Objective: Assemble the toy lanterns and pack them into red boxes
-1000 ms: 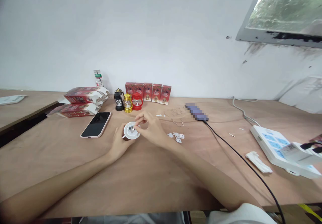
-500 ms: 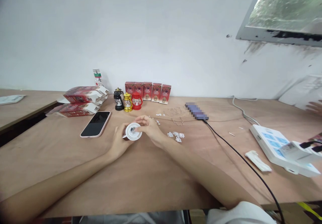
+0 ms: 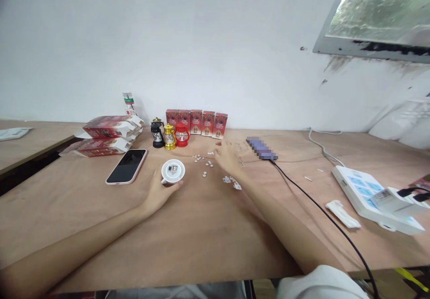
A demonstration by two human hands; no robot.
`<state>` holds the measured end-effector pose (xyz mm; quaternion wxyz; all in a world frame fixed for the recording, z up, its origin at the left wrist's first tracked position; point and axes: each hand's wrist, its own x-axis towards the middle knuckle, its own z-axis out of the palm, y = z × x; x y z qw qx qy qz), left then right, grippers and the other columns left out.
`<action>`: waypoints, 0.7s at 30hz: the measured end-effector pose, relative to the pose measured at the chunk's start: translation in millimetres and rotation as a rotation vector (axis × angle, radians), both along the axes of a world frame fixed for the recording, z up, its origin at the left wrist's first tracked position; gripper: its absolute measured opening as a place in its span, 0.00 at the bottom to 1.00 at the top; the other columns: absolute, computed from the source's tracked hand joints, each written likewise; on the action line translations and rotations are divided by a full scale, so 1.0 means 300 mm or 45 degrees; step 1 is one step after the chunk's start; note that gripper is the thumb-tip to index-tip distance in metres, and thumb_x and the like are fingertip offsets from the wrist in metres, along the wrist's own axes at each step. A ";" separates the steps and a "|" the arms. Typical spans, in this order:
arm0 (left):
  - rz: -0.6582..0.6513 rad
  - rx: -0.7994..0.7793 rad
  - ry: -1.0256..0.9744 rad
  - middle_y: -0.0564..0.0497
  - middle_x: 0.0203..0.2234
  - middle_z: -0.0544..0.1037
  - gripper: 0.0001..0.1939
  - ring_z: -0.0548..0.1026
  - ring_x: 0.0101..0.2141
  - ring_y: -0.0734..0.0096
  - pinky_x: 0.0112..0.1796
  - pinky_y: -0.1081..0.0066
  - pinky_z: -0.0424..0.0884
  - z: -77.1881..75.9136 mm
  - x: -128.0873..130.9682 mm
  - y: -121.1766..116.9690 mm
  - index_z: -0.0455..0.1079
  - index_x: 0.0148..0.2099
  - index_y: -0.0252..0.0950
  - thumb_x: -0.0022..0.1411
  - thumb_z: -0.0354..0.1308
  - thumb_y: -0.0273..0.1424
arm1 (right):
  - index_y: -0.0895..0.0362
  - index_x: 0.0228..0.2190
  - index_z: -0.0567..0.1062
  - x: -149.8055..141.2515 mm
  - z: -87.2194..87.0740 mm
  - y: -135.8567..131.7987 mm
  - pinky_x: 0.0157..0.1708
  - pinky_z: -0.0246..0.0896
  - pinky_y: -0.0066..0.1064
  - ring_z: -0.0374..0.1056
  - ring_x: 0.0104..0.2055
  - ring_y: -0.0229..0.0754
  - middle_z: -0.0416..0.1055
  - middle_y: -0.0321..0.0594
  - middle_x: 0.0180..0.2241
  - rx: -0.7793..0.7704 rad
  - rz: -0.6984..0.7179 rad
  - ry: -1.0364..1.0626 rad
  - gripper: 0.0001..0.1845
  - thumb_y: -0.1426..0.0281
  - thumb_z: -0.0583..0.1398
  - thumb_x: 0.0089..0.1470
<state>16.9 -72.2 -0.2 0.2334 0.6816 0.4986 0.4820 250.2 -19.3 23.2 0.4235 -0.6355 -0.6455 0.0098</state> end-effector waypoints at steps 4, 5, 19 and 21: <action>0.001 -0.054 -0.026 0.50 0.39 0.75 0.18 0.70 0.45 0.57 0.45 0.59 0.65 -0.008 -0.001 -0.001 0.68 0.41 0.40 0.46 0.66 0.32 | 0.60 0.42 0.70 0.092 -0.059 0.026 0.48 0.57 0.44 0.63 0.50 0.53 0.71 0.51 0.43 -0.146 -0.162 -0.355 0.16 0.74 0.51 0.52; -0.007 -0.061 -0.042 0.50 0.40 0.74 0.19 0.70 0.45 0.57 0.46 0.59 0.65 -0.012 -0.001 0.001 0.67 0.42 0.40 0.46 0.66 0.33 | 0.60 0.42 0.70 0.100 -0.069 0.027 0.49 0.57 0.44 0.62 0.50 0.53 0.71 0.51 0.43 -0.151 -0.148 -0.378 0.16 0.74 0.51 0.52; -0.044 -0.074 -0.096 0.49 0.41 0.75 0.20 0.71 0.46 0.57 0.46 0.57 0.66 -0.015 0.004 0.008 0.67 0.42 0.39 0.45 0.66 0.32 | 0.61 0.46 0.72 -0.043 -0.059 -0.013 0.52 0.54 0.40 0.63 0.53 0.50 0.73 0.51 0.45 -0.229 0.138 -0.727 0.17 0.75 0.49 0.59; -0.064 -0.066 -0.097 0.49 0.40 0.75 0.21 0.71 0.45 0.57 0.45 0.59 0.67 -0.014 0.004 0.008 0.67 0.42 0.39 0.44 0.67 0.31 | 0.61 0.48 0.70 -0.074 -0.060 -0.026 0.54 0.53 0.41 0.62 0.55 0.50 0.71 0.51 0.48 -0.232 0.182 -0.774 0.18 0.74 0.48 0.60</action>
